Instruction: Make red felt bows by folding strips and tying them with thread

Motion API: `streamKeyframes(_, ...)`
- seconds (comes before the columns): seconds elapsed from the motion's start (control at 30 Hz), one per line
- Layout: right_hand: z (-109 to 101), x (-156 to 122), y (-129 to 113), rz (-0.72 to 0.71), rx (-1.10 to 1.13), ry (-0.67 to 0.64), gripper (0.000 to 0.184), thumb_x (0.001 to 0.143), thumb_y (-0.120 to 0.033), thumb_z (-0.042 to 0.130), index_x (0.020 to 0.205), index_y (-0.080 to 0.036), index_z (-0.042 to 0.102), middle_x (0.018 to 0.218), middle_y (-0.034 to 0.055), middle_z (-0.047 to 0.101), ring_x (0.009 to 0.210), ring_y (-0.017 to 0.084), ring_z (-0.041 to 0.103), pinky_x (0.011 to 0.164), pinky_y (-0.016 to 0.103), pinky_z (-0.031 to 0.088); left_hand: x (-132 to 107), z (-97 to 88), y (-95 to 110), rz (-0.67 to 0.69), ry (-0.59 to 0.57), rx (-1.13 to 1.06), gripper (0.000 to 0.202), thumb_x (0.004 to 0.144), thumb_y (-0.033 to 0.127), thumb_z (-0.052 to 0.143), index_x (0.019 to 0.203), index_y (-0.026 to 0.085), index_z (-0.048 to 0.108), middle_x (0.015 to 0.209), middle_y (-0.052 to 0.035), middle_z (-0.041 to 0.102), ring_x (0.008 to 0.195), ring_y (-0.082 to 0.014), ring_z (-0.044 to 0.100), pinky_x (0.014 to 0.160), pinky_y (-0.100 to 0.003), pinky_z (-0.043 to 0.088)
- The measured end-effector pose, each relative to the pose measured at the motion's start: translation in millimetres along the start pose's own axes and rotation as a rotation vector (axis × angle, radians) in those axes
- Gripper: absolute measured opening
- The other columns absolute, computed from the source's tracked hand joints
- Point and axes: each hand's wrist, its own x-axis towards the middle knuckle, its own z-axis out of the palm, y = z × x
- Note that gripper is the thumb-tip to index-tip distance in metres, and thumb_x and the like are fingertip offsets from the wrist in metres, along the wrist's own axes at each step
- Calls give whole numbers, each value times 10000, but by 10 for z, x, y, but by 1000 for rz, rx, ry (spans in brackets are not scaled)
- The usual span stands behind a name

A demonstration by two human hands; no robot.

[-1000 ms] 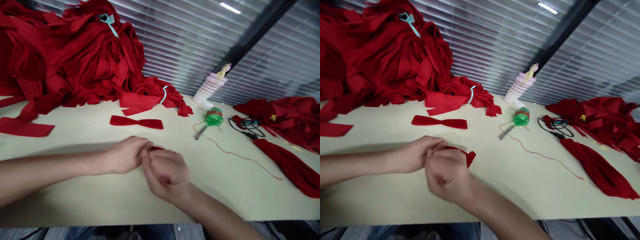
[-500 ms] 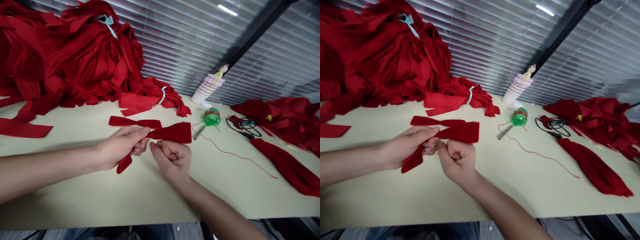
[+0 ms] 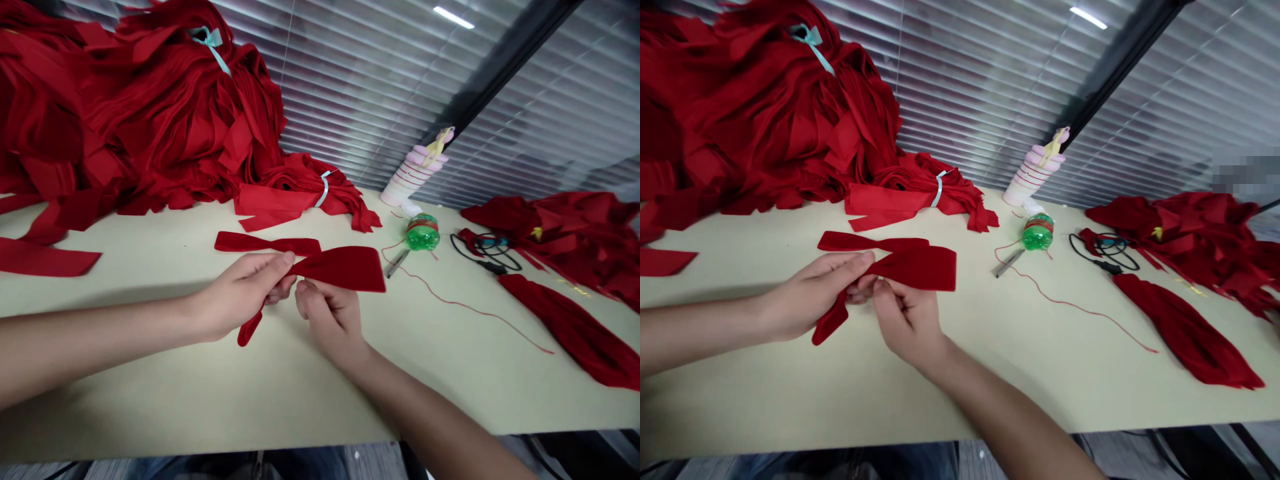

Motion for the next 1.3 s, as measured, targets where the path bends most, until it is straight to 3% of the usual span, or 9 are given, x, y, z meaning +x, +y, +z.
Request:
streamKeyframes(0.23, 71, -82, 66, 125, 218, 61, 356, 810, -192, 427, 531, -205, 207, 486, -69, 171, 411, 60, 194, 399, 223, 178, -6, 38, 46, 11, 97, 85, 402, 905, 436, 374, 600, 174, 373, 559, 52, 263, 526, -89, 245, 489, -228, 233)
streamKeyframes(0.37, 107, -66, 71, 188, 357, 38, 328, 761, -173, 426, 495, -204, 237, 448, -78, 192, 379, 50, 188, 365, 207, 176, -22, 47, 47, 7, 43, -34, 404, 911, 430, 365, 598, 175, 357, 564, 49, 280, 542, -87, 279, 517, -223, 277)
streamKeyframes(0.5, -15, 7, 52, 353, 452, -126, 332, 750, -193, 463, 497, -206, 248, 449, -80, 211, 395, 54, 218, 369, 194, 200, -47, -31, 122, 52, -111, 82, 427, 921, 439, 323, 599, 167, 393, 573, 41, 348, 548, -83, 335, 548, -221, 327)
streamKeyframes(0.63, -214, 111, 5, 423, 432, -333, 353, 759, -219, 495, 498, -201, 256, 438, -89, 226, 390, 44, 208, 374, 190, 186, -50, -172, 283, 14, -435, 500, 413, 918, 428, 327, 647, 161, 489, 523, 45, 350, 479, -80, 322, 455, -214, 275)
streamKeyframes(0.7, -269, 148, -13, 377, 335, -473, 320, 771, -214, 470, 494, -193, 313, 429, -81, 275, 390, 46, 244, 378, 189, 204, -40, -219, 339, 15, -565, 704, 364, 908, 417, 360, 700, 165, 520, 542, 39, 387, 488, -85, 354, 460, -219, 283)
streamKeyframes(0.77, -283, 163, -23, 289, 162, -534, 296, 792, -208, 435, 511, -188, 347, 447, -74, 296, 405, 50, 259, 387, 187, 215, -27, -240, 358, 101, -568, 885, 319, 904, 384, 383, 709, 167, 512, 607, 21, 460, 551, -97, 422, 516, -226, 324)
streamKeyframes(0.97, -218, 120, 3, -205, -592, -250, 296, 812, -147, 415, 538, -190, 312, 471, -72, 276, 426, 57, 235, 435, 201, 219, 1, -234, 244, 281, -412, 1152, 289, 909, 232, 289, 694, 166, 471, 673, -11, 511, 621, -127, 473, 594, -256, 359)
streamKeyframes(1.17, -110, 22, 75, -600, -1143, -97, 271, 826, -143, 426, 558, -178, 440, 481, -22, 451, 436, 95, 378, 440, 241, 263, 49, -166, 56, 247, -132, 1122, 265, 878, 234, 285, 633, 183, 371, 597, 6, 456, 538, -119, 411, 527, -261, 307)
streamKeyframes(1.3, -40, -20, 53, -688, -1386, -9, 238, 773, -66, 475, 566, -181, 455, 484, -14, 462, 433, 116, 397, 430, 268, 233, 93, -138, -5, 59, -43, 741, 348, 895, 377, 317, 605, 187, 353, 554, 40, 373, 510, -101, 358, 507, -246, 295)
